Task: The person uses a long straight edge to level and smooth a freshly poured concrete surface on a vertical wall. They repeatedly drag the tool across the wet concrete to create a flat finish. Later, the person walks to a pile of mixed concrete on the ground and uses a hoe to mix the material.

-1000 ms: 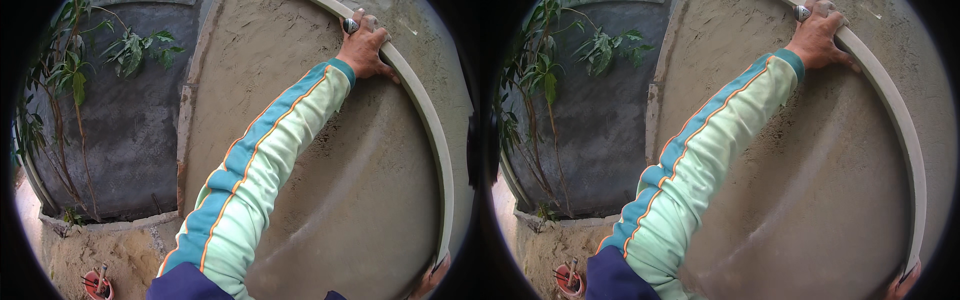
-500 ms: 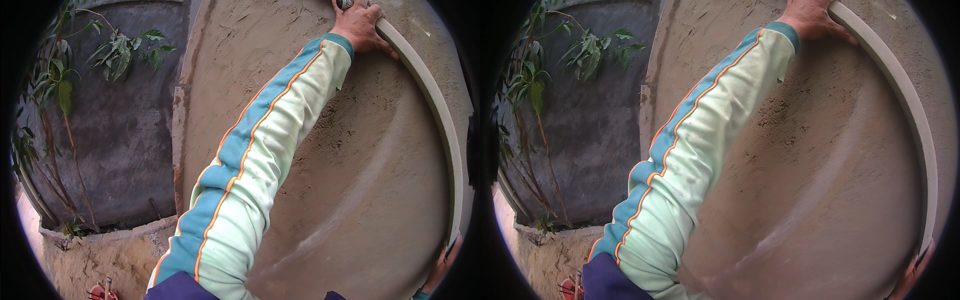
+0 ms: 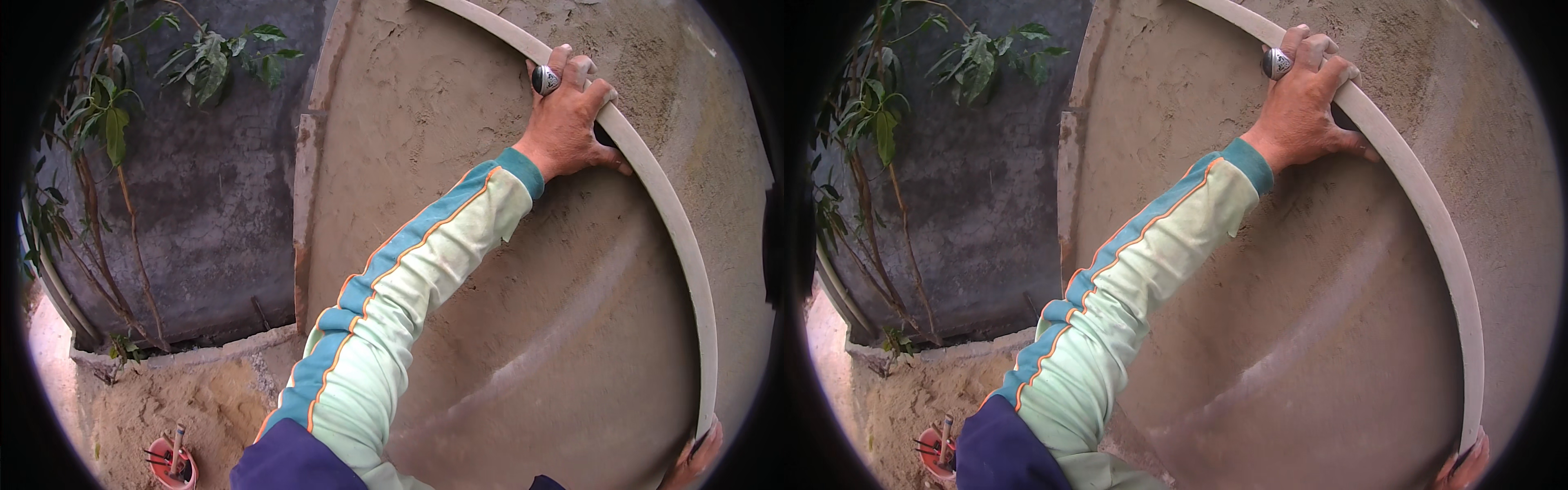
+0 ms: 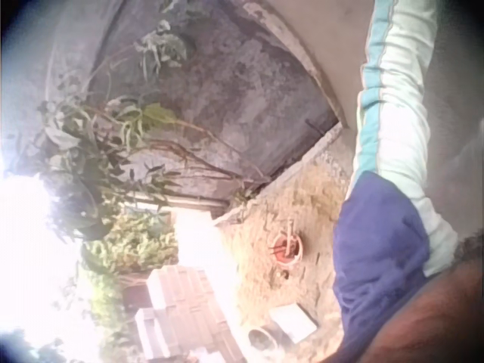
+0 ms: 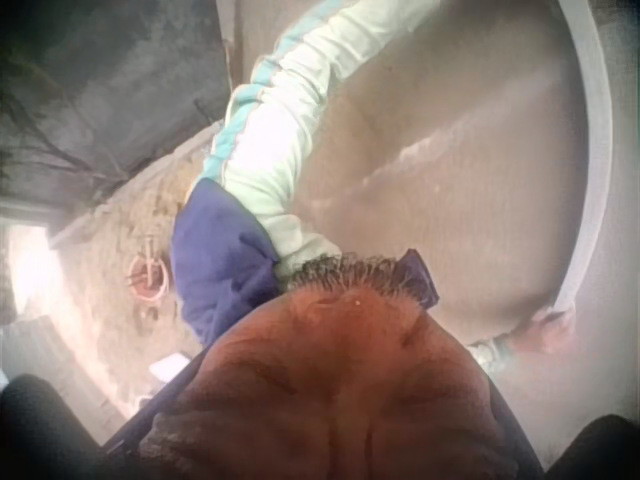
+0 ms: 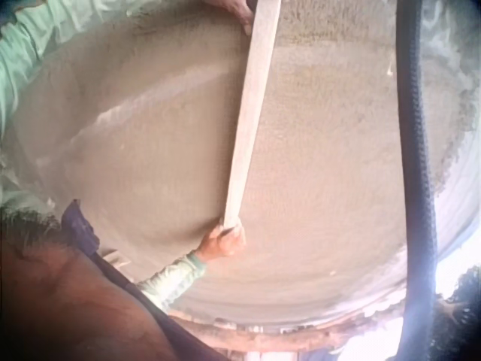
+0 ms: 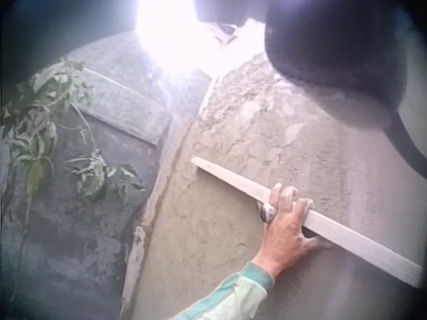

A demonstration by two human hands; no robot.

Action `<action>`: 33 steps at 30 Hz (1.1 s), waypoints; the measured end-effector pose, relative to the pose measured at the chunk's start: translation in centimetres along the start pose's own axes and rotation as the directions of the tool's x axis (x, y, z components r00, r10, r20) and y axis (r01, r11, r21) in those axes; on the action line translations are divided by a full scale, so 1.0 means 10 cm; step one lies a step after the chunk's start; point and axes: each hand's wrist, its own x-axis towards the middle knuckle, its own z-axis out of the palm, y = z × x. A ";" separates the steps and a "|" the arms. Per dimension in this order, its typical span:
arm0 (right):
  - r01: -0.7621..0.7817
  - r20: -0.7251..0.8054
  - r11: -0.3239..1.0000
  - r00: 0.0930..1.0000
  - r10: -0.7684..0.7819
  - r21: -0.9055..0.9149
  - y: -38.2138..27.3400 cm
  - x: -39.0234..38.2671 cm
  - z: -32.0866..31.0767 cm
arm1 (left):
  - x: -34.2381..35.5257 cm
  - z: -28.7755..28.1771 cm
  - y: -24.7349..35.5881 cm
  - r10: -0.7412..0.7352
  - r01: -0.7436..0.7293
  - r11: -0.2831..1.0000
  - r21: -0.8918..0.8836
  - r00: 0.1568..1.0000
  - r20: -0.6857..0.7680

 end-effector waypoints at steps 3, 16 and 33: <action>0.001 0.010 1.000 1.000 -0.002 0.005 0.02 -0.20 0.02 | -0.26 -0.13 0.16 -0.058 0.058 0.998 -0.001 0.997 0.051; 0.088 0.151 0.996 0.985 -0.084 -0.025 0.02 -1.39 -0.08 | -2.33 -0.63 1.21 -0.414 0.408 0.909 0.082 0.869 0.271; -0.133 -0.062 0.991 0.989 0.132 -0.008 1.06 0.04 0.19 | 0.28 0.26 0.50 -0.071 0.072 0.997 -0.029 0.997 0.034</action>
